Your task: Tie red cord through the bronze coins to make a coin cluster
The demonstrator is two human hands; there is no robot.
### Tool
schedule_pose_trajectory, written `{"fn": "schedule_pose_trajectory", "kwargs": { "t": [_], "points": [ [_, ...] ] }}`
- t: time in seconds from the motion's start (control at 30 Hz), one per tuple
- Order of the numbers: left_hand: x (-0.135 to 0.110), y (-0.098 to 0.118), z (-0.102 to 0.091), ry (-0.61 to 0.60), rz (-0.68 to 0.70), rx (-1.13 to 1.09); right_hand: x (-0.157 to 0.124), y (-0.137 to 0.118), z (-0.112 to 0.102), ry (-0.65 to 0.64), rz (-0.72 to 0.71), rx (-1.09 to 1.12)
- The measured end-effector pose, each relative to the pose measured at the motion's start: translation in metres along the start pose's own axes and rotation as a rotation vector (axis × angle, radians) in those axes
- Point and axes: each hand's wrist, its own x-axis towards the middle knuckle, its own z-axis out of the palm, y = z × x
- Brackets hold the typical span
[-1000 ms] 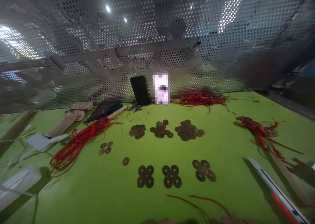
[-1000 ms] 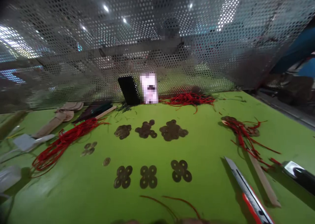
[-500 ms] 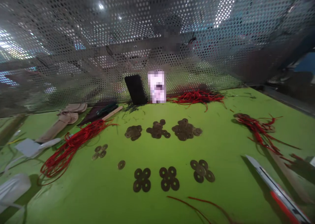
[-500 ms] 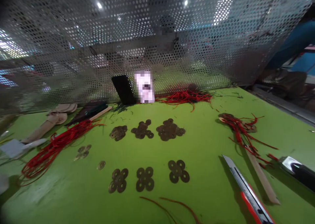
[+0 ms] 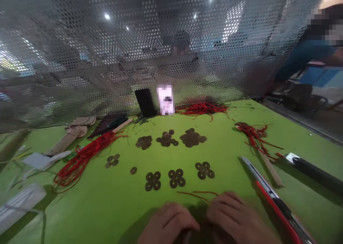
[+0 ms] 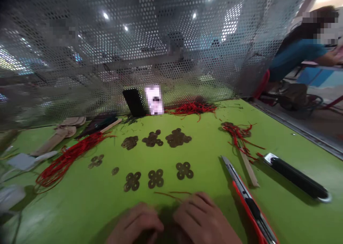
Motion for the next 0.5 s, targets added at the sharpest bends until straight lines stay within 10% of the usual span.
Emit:
{"fn": "schedule_pose_trajectory", "kwargs": {
  "t": [0.5],
  "points": [
    [0.007,0.003,-0.006,0.0,-0.433,-0.311,0.008,-0.004,-0.016,-0.082,0.333,0.396]
  ]
}}
